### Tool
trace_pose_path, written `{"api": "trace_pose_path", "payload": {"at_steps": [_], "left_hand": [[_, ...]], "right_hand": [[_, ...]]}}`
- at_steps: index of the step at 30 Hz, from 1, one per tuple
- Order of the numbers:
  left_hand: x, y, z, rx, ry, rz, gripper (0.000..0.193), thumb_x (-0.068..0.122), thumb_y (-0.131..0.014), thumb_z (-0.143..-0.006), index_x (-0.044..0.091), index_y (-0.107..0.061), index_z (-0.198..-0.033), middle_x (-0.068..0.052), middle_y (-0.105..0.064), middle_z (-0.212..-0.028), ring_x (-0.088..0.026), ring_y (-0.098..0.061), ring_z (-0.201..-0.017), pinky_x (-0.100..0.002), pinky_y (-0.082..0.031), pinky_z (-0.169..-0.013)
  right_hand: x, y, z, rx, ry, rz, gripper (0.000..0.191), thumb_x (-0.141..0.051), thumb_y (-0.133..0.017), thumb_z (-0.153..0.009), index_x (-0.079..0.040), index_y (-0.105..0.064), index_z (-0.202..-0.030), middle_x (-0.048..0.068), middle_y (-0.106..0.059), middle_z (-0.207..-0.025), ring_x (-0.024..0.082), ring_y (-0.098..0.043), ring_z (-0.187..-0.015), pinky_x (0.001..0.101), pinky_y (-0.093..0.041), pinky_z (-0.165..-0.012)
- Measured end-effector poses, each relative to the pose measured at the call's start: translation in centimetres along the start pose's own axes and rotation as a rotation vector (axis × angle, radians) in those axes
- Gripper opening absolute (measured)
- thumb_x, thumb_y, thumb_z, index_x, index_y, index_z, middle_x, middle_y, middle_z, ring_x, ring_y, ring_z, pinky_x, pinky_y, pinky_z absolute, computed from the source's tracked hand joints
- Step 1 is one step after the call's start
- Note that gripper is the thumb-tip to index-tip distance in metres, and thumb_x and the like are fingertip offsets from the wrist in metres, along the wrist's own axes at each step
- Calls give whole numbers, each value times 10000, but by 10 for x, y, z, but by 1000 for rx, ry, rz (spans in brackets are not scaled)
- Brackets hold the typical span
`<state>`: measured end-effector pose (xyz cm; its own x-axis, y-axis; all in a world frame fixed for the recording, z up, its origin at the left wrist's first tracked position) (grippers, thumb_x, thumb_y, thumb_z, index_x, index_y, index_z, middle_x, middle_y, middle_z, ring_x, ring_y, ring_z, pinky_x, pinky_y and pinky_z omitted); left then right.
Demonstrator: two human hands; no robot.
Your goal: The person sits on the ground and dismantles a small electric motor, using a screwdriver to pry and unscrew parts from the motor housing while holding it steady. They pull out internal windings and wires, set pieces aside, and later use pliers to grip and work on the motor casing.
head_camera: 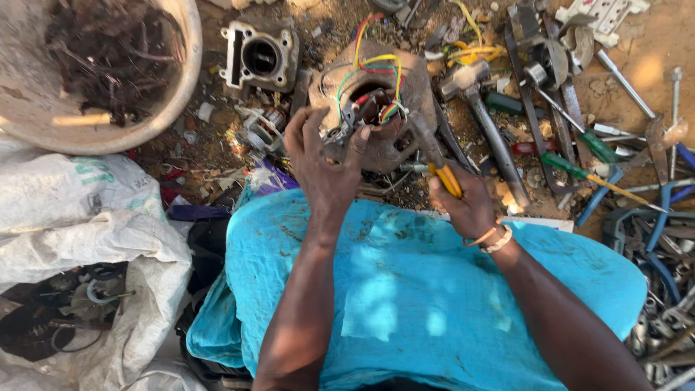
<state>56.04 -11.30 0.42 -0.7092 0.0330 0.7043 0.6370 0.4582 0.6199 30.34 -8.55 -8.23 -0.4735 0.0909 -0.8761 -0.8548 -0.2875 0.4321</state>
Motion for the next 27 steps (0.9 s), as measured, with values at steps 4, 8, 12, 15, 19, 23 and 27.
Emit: {"api": "trace_pose_path", "payload": {"at_steps": [4,8,12,15,19,23,27], "left_hand": [[-29,-17,-12,-97,61,-169,667,182,-837,-800,-41,-612,-1388,-199,-689,-1173,-414,-639,-1064,-503,-451,-983],[-54,-23,2,-237,334,-175,293,159,-778,-918,26,-687,-1162,-161,-738,-980,-348,-704,-953,-470,-517,-933],[-38,-21,15,-159,476,664,250,88,-722,-986,-48,-691,-1193,-199,-754,-1090,-277,-720,-982,-423,-543,-944],[-7,-42,32,-313,640,1481,391,154,-618,-1015,-79,-616,-1328,-240,-743,-1204,-298,-723,-1087,-426,-549,-1008],[16,-57,39,-461,752,1769,579,92,-617,-987,-59,-433,-1515,-216,-683,-1384,-279,-676,-1286,-394,-526,-1141],[19,-63,42,-479,623,1643,621,116,-663,-1010,-41,-405,-1553,-204,-652,-1400,-282,-648,-1303,-433,-536,-1143],[8,-71,46,-448,525,1415,584,38,-680,-1011,-61,-465,-1545,-199,-649,-1397,-259,-633,-1279,-406,-518,-1119]], "right_hand": [[3,10,-5,36,-38,-148,345,-346,-594,-1092,-9,-638,-1153,5,-633,-779,103,-566,-641,295,-461,-580],[-13,21,0,89,5,-98,425,-349,-597,-1045,-34,-634,-1328,33,-622,-766,106,-550,-627,304,-448,-561],[-28,17,9,30,38,19,383,-363,-570,-1062,-47,-658,-1259,19,-716,-838,114,-639,-656,300,-507,-610],[-17,-3,15,-102,-90,-29,403,-376,-548,-1067,-74,-633,-1320,35,-751,-853,120,-684,-709,309,-539,-652],[-28,-16,14,-168,55,-131,551,-374,-511,-1069,-62,-416,-1513,58,-740,-1129,126,-733,-922,320,-573,-798],[-10,-17,13,-168,-59,-121,580,-359,-504,-1072,-87,-374,-1568,92,-715,-1193,179,-702,-1055,350,-563,-901],[1,-21,13,-183,-82,-90,591,-332,-547,-1051,-88,-394,-1567,109,-684,-1215,187,-681,-1060,353,-581,-899]]}}
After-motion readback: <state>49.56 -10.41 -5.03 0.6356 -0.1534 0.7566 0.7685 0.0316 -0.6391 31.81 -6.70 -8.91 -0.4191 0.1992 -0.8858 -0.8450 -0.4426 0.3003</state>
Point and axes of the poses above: each hand's wrist, its own z-axis away from the middle knuckle, its own y-axis out of the back of the hand, x = y × z, the point moved 10 cm from there along -z, towards the middle knuckle
